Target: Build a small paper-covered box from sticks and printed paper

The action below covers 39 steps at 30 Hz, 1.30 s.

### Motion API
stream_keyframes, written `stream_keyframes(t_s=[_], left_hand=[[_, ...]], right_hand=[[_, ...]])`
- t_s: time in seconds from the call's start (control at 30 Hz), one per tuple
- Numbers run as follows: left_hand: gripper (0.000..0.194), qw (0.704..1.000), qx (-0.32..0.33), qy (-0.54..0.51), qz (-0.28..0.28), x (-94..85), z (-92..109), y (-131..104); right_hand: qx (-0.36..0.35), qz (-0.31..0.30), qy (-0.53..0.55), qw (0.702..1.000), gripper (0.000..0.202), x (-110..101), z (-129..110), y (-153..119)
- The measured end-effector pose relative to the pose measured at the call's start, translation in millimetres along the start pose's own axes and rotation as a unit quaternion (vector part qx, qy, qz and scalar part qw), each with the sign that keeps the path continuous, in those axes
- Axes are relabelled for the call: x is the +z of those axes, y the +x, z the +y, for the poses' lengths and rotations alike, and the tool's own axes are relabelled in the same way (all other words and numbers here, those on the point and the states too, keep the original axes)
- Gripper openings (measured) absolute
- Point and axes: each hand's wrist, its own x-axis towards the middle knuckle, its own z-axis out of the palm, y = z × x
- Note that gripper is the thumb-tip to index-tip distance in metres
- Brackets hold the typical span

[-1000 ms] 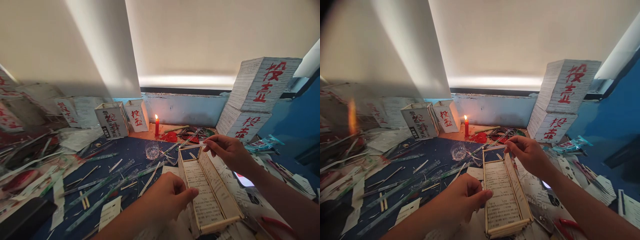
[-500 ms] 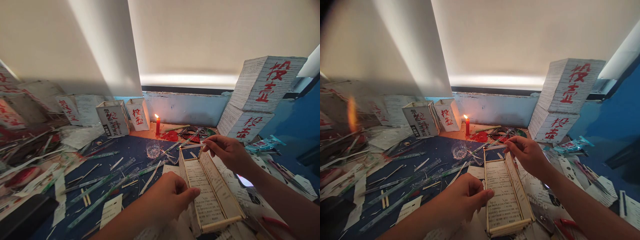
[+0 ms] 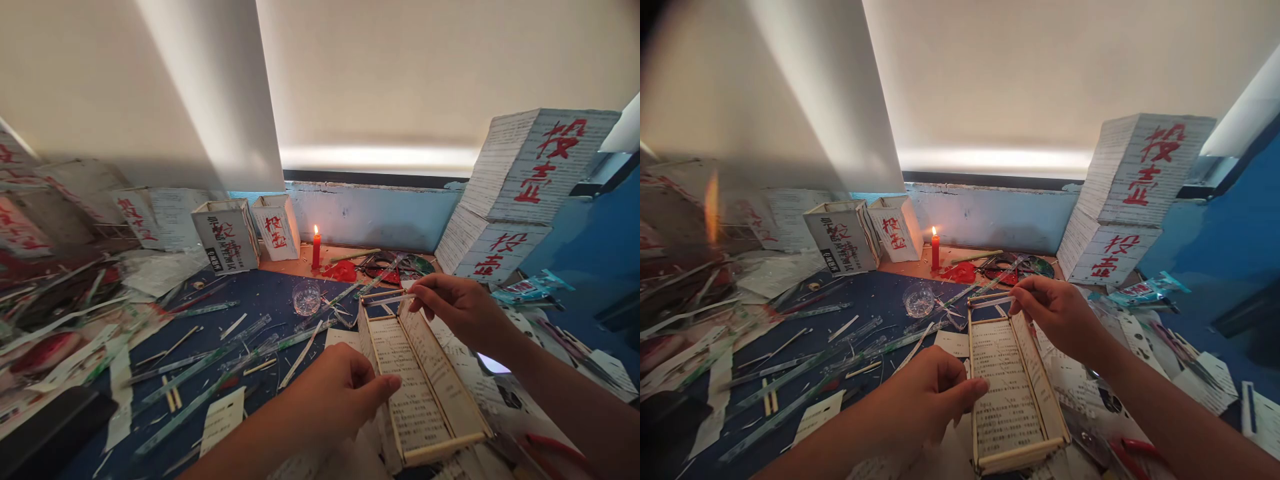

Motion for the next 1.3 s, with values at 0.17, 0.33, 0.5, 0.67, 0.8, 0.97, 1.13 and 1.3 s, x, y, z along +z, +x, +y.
stream_keyframes(t_s=[0.17, 0.33, 0.5, 0.67, 0.8, 0.97, 1.13, 1.3], left_hand=[[0.057, 1.000, -0.005, 0.000, -0.003, 0.7, 2.4, -0.9], [0.057, 1.000, -0.007, -0.002, -0.006, 1.0, 3.2, -0.9], [0.059, 1.000, -0.011, -0.003, -0.001, 1.2, 0.4, -0.2], [0.059, 1.000, -0.009, 0.001, -0.003, 1.1, 1.9, 0.2], [0.061, 1.000, -0.016, -0.004, -0.015, 0.2, 3.6, -1.3], [0.060, 0.998, -0.011, 0.061, -0.013, -4.0, 11.9, -14.3], [0.052, 0.990, -0.073, 0.122, -0.008, -2.8, 8.1, -27.1], [0.051, 0.989, -0.039, 0.139, -0.017, -0.5, -1.5, -24.3]], right_hand=[[-0.007, 0.034, -0.012, 0.999, 0.033, 0.2, 0.0, 3.1], [-0.008, 0.022, -0.010, 1.000, 0.032, 4.5, -3.7, 6.8], [-0.004, 0.004, -0.009, 1.000, 0.033, 2.8, -2.8, 4.9], [-0.006, -0.023, -0.008, 1.000, 0.029, -3.2, -5.9, -1.6], [-0.004, -0.007, 0.001, 1.000, 0.030, -3.9, -5.4, -3.5], [-0.007, 0.012, -0.028, 1.000, 0.035, 0.3, -0.9, 1.0], [-0.005, -0.010, -0.013, 1.000, 0.032, -0.9, -7.9, -2.6], [0.005, -0.038, -0.006, 0.999, 0.031, -7.9, -11.8, -12.7]])
